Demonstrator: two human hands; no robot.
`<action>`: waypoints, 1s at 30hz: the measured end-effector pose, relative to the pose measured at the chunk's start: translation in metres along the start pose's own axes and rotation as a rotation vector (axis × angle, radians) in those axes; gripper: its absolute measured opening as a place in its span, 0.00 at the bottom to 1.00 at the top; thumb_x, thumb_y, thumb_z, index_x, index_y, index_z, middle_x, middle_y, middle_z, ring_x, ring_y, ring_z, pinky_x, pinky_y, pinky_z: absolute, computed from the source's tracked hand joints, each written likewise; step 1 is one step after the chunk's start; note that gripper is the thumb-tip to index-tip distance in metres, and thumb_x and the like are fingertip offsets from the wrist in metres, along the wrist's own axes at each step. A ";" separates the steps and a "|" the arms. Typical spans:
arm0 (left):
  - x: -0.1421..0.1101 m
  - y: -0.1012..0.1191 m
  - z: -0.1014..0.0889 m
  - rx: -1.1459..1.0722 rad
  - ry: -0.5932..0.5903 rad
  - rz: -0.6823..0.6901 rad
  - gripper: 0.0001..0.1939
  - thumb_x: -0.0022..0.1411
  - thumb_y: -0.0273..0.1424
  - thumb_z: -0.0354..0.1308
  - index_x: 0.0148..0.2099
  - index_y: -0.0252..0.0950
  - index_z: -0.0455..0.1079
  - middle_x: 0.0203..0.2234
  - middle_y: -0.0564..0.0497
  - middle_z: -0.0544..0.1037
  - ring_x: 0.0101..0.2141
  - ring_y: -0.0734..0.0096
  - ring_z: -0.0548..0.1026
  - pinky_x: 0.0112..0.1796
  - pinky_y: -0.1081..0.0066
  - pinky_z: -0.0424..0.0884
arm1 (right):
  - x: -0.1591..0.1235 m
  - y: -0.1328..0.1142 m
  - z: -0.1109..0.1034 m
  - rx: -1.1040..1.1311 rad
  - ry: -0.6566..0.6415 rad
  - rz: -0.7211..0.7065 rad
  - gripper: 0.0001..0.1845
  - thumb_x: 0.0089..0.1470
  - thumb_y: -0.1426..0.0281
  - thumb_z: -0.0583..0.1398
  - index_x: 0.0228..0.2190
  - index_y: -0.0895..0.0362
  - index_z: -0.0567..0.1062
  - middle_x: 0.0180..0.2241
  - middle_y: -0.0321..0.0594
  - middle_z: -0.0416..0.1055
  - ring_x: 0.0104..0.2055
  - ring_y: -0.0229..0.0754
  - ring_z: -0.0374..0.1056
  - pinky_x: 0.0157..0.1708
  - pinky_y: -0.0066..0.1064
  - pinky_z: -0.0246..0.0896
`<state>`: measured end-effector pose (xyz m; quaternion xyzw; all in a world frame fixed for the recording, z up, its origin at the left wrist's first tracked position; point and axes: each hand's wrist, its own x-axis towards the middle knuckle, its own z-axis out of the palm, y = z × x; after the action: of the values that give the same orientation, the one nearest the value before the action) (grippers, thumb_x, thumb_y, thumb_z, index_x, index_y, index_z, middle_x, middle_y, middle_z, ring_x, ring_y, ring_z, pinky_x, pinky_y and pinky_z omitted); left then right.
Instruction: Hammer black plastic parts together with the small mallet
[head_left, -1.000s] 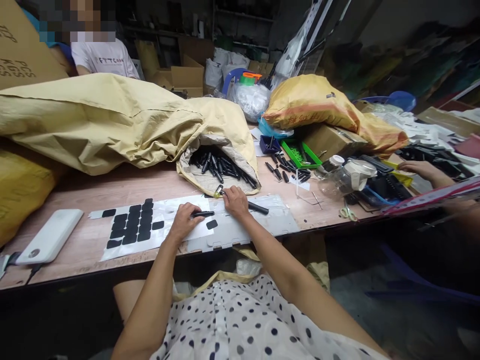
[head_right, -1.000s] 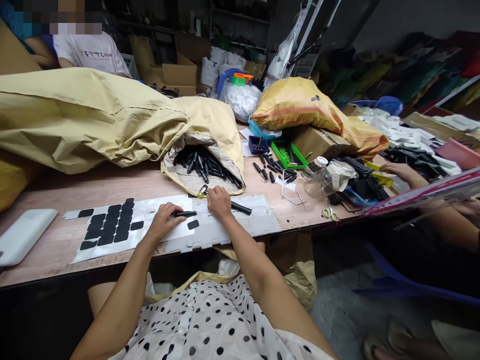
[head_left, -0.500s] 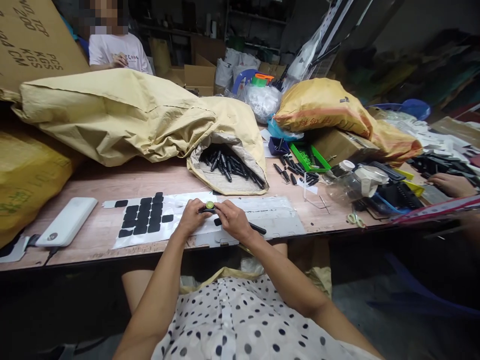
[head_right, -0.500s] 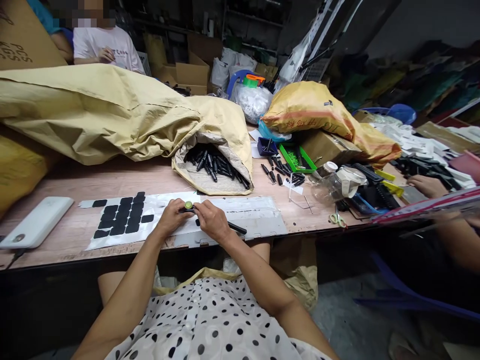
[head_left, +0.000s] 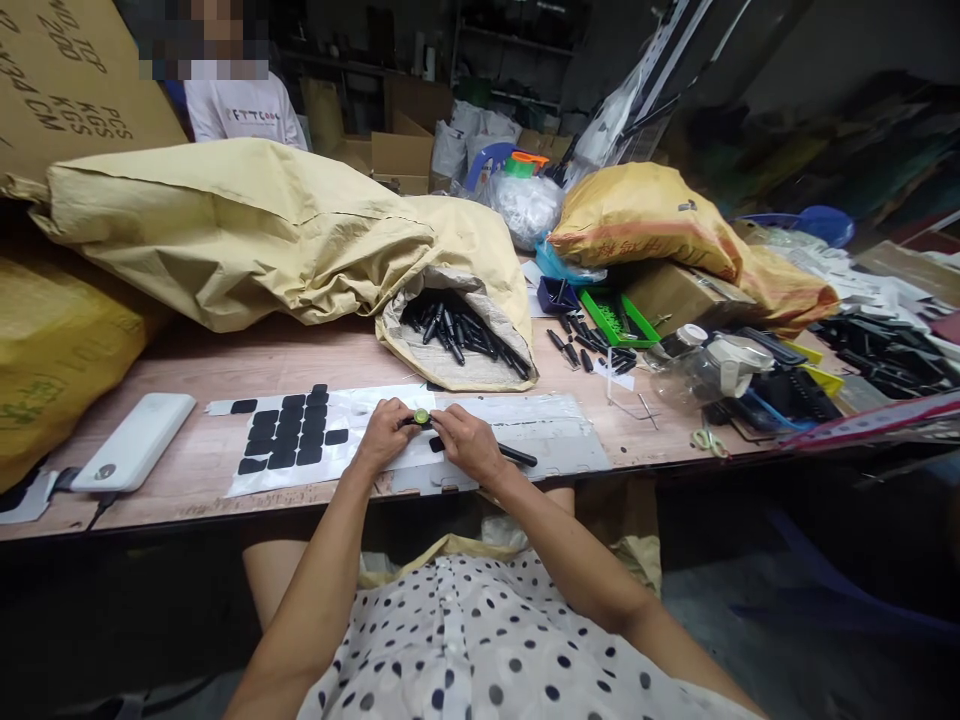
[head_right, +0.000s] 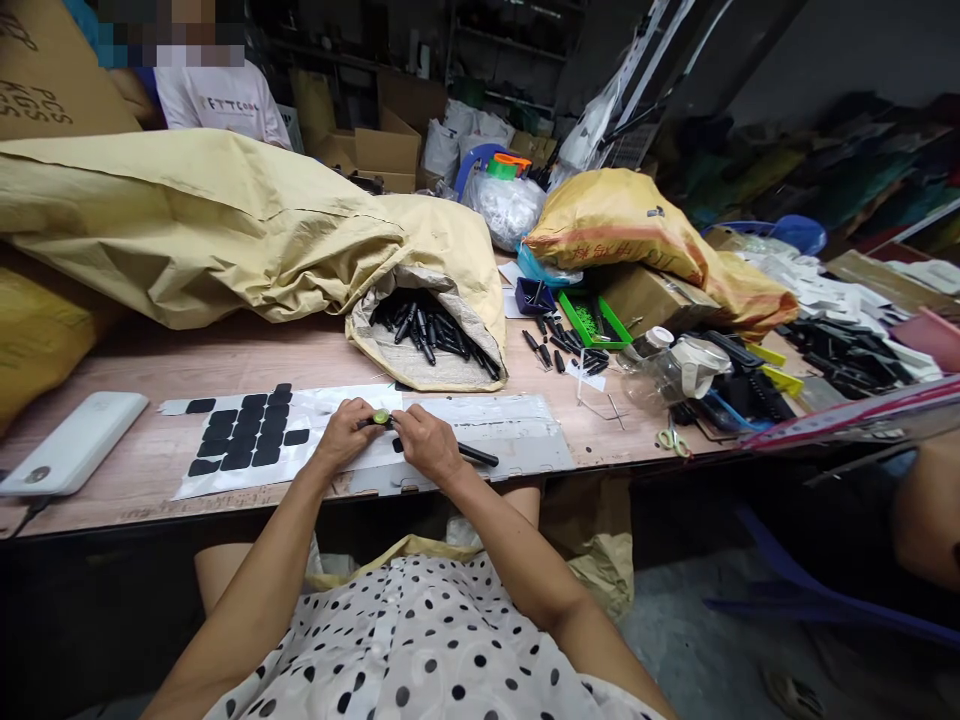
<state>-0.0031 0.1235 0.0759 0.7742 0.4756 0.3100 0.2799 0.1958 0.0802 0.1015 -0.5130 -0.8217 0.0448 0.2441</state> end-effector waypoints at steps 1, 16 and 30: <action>0.000 -0.001 0.001 -0.001 0.007 -0.004 0.08 0.59 0.27 0.63 0.39 0.42 0.81 0.32 0.51 0.76 0.39 0.61 0.70 0.45 0.61 0.69 | 0.000 0.001 -0.001 0.013 0.021 0.005 0.16 0.70 0.66 0.54 0.51 0.50 0.78 0.39 0.41 0.75 0.40 0.41 0.73 0.39 0.27 0.69; 0.001 -0.003 0.002 0.034 0.014 -0.031 0.08 0.57 0.29 0.63 0.39 0.41 0.81 0.32 0.51 0.77 0.40 0.59 0.72 0.46 0.59 0.70 | 0.023 0.038 -0.016 -0.039 0.044 0.134 0.17 0.68 0.69 0.54 0.51 0.50 0.79 0.43 0.42 0.76 0.44 0.42 0.73 0.43 0.29 0.67; -0.001 0.003 0.000 0.132 0.020 0.017 0.09 0.66 0.35 0.58 0.44 0.42 0.78 0.38 0.48 0.78 0.40 0.59 0.72 0.46 0.60 0.70 | 0.041 0.070 0.007 -0.191 -0.031 0.241 0.16 0.65 0.71 0.56 0.49 0.56 0.79 0.43 0.47 0.74 0.46 0.48 0.64 0.46 0.35 0.58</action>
<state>-0.0014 0.1211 0.0780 0.7920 0.4911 0.2879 0.2206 0.2353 0.1493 0.0872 -0.6278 -0.7585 0.0033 0.1746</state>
